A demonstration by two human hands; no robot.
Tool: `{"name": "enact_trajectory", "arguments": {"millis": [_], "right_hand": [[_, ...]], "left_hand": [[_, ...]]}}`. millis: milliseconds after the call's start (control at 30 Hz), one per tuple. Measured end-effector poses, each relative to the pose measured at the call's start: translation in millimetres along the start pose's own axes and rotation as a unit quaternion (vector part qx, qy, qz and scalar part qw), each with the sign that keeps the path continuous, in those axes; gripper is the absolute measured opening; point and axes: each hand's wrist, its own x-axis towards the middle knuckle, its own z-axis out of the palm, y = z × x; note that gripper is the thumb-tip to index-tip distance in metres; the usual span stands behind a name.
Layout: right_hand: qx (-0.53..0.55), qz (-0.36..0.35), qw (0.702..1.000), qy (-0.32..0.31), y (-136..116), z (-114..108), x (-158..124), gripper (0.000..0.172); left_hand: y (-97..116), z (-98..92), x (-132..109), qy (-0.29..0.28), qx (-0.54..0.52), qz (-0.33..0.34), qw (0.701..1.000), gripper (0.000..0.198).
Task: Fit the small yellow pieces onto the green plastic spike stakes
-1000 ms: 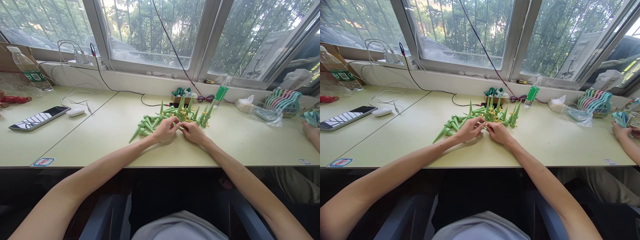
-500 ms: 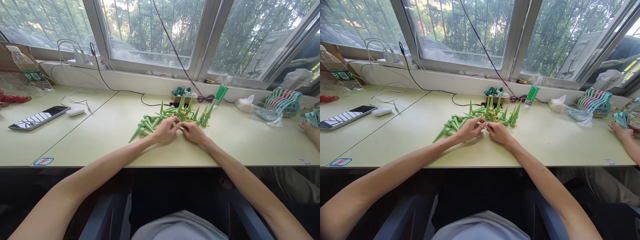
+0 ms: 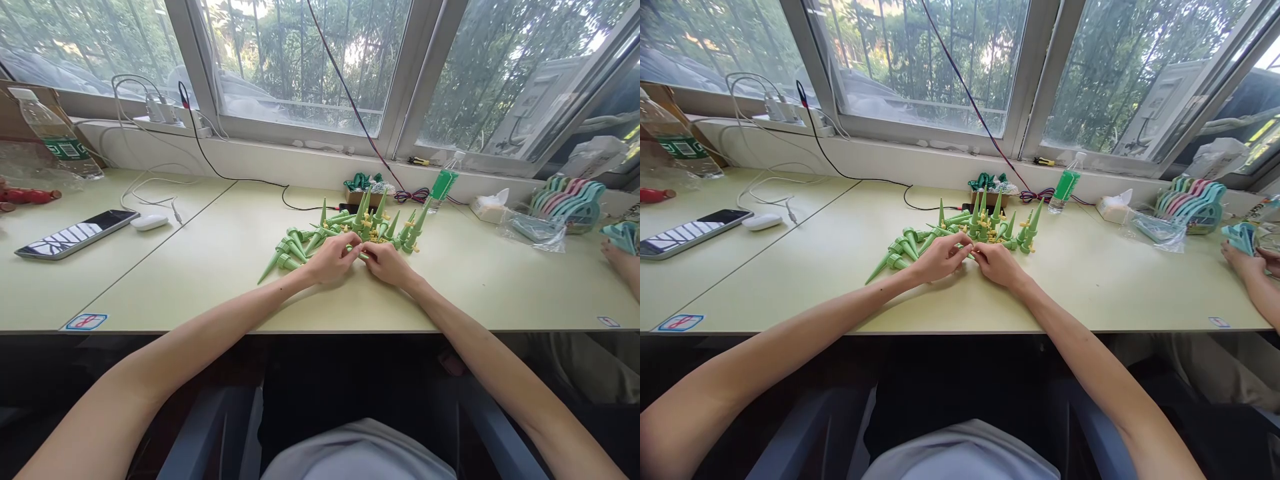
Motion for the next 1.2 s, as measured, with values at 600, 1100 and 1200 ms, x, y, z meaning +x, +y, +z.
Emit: {"name": "enact_trajectory", "arguments": {"millis": [600, 1100, 1200], "right_hand": [[0.009, -0.006, 1.0, 0.004, -2.1, -0.8, -0.1, 0.018], [0.002, -0.006, 1.0, 0.007, -1.2, 0.0, -0.1, 0.02], [0.004, -0.005, 1.0, 0.006, -1.9, -0.3, 0.0, 0.02]], "left_hand": [[0.5, -0.1, 0.4, -0.001, 0.036, 0.025, 0.999, 0.025], [0.2, -0.2, 0.4, -0.002, 0.038, 0.026, 0.999, 0.025], [0.7, -0.3, 0.3, -0.003, 0.037, 0.025, 0.999, 0.025]]}}
